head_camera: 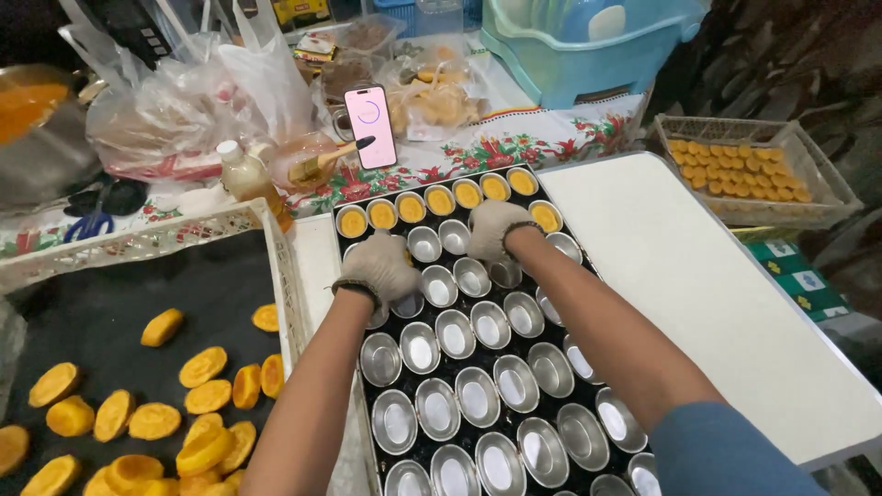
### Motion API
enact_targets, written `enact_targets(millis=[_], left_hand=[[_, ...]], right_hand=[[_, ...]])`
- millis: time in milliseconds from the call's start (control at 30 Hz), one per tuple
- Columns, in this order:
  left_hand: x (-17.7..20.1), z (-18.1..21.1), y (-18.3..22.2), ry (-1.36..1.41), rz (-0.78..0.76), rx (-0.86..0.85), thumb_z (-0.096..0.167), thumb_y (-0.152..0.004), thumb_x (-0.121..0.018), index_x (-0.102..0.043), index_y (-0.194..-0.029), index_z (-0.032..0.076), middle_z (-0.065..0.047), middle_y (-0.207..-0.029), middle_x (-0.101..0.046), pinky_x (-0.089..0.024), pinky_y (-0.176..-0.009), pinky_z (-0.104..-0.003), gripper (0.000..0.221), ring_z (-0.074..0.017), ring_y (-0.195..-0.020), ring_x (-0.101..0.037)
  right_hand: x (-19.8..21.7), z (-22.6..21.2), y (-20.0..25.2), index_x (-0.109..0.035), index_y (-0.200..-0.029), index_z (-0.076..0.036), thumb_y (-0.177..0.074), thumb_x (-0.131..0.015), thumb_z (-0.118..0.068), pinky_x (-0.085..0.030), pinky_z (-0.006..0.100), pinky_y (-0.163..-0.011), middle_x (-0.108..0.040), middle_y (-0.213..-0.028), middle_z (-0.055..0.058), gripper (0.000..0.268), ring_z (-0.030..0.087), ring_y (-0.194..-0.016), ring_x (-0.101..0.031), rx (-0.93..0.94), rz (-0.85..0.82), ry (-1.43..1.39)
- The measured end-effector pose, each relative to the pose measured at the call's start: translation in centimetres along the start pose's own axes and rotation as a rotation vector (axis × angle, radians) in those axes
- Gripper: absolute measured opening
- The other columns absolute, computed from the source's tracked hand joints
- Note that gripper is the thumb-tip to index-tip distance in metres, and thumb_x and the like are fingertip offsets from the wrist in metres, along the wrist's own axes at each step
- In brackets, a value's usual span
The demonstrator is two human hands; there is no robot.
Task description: Transferring small yellow cakes from a baking tray into a plastic crate.
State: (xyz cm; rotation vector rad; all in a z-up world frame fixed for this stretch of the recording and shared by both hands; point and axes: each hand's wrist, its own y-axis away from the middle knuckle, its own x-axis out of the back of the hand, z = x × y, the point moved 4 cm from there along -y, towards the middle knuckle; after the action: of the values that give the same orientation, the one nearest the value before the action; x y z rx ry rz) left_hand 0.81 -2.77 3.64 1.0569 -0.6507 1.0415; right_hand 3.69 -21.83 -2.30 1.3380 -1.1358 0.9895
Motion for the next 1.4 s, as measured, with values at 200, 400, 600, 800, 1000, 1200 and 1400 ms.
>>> enact_targets(millis=[200, 400, 600, 800, 1000, 1200, 1400], left_hand=[[-2.2, -2.6, -4.4, -0.184, 0.048, -0.167, 0.037, -0.079, -0.061, -0.057, -0.140, 0.022, -0.005, -0.125, -0.073, -0.053, -0.100, -0.042, 0.062, -0.0279, -0.120, -0.068], [-2.0, -2.0, -4.6, -0.094, 0.122, -0.085, 0.042, -0.085, -0.042, -0.070, -0.121, 0.024, -0.002, -0.110, -0.077, -0.052, -0.093, -0.043, 0.049, -0.0301, -0.109, -0.072], [-2.3, -2.4, -4.7, -0.159, 0.101, -0.176, 0.040, -0.082, -0.049, -0.069, -0.120, 0.022, -0.003, -0.109, -0.077, -0.053, -0.093, -0.042, 0.046, -0.0283, -0.109, -0.073], [-2.9, -3.4, -4.7, -0.248, 0.067, -0.282, 0.037, -0.079, -0.058, -0.067, -0.118, 0.020, -0.004, -0.107, -0.077, -0.055, -0.092, -0.041, 0.043, -0.0263, -0.108, -0.073], [-0.4, -5.3, -3.1, 0.058, 0.010, -0.246, 0.032, -0.072, -0.069, -0.064, -0.129, 0.018, -0.007, -0.111, -0.073, -0.052, -0.098, -0.035, 0.059, -0.0267, -0.110, -0.071], [3.5, -9.4, 6.4, 0.355, 0.005, -0.168, 0.048, -0.076, -0.075, -0.058, -0.143, 0.025, -0.018, -0.130, -0.067, -0.052, -0.105, -0.043, 0.073, -0.0354, -0.124, -0.065], [4.4, -16.8, 16.8, 0.460, 0.000, 0.103, 0.043, -0.074, -0.073, -0.056, -0.147, 0.027, -0.018, -0.136, -0.064, -0.053, -0.106, -0.046, 0.076, -0.0373, -0.129, -0.063]], right_hand=[[1.6, 0.1, 1.7, -0.076, -0.109, -0.012, -0.070, -0.064, -0.026, -0.055, 0.037, -0.097, -0.073, -0.104, 0.012, 0.043, 0.033, -0.109, -0.071, 0.046, 0.052, -0.099], [0.6, 1.1, 0.8, -0.070, -0.118, -0.020, -0.071, -0.066, -0.032, -0.057, 0.041, -0.098, -0.076, -0.111, 0.010, 0.049, 0.032, -0.115, -0.069, 0.105, 0.028, -0.091], [0.4, 0.9, 2.0, -0.067, -0.122, -0.026, -0.070, -0.069, -0.036, -0.057, 0.037, -0.099, -0.074, -0.115, 0.005, 0.053, 0.027, -0.114, -0.070, 0.034, 0.067, -0.145], [1.4, 0.1, 3.9, -0.066, -0.127, -0.025, -0.071, -0.072, -0.035, -0.055, 0.040, -0.102, -0.073, -0.119, 0.010, 0.057, 0.031, -0.116, -0.069, 0.016, 0.087, -0.215], [-0.7, 2.0, 1.0, -0.075, -0.118, -0.030, -0.073, -0.075, -0.043, -0.056, 0.040, -0.100, -0.075, -0.116, 0.009, 0.047, 0.032, -0.114, -0.069, -0.009, 0.176, -0.380], [-2.2, 0.8, -2.0, -0.070, -0.125, -0.041, -0.076, -0.066, -0.052, -0.047, 0.037, -0.109, -0.068, -0.121, 0.010, 0.051, 0.026, -0.120, -0.062, -0.208, 0.248, -1.057], [1.8, -18.2, 6.3, -0.061, -0.134, 0.002, -0.079, -0.059, -0.021, -0.048, 0.025, -0.042, -0.061, -0.086, 0.012, 0.060, 0.015, -0.054, -0.058, -0.038, -0.201, -1.859]])
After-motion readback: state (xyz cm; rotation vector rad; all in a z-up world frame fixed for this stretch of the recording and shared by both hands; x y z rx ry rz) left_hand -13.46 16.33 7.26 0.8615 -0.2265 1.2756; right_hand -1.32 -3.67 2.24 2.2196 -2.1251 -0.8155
